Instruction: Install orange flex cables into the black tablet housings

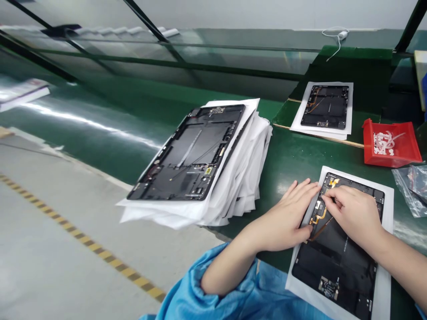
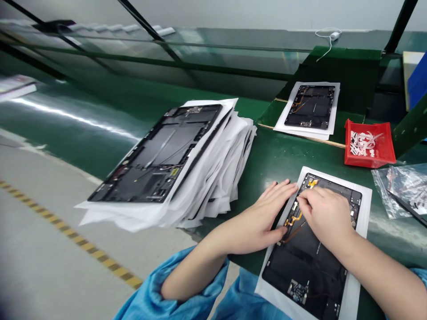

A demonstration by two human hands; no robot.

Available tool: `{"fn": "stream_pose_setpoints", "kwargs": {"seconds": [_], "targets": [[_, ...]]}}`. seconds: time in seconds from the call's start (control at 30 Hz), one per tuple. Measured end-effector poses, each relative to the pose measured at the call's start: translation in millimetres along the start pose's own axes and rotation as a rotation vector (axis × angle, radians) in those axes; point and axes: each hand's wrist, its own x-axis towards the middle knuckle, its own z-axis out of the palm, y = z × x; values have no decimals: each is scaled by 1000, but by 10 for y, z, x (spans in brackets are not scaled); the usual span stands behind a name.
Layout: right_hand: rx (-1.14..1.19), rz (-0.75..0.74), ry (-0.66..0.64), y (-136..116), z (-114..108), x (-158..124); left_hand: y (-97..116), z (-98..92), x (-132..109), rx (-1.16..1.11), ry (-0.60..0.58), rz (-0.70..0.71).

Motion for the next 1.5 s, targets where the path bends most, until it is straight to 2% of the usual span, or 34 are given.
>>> {"fn": "stream_pose_setpoints", "kwargs": {"seconds": [0.33, 1.03, 1.5], "targets": [[35, -105, 69, -4, -50, 4, -10, 7, -5, 3, 10, -14], [-37, -39, 44, 84, 43, 4, 13, 100, -56, -1, 94, -58], [-9, 25, 9, 101, 75, -12, 97, 85, -37, -20, 136, -74]]}}
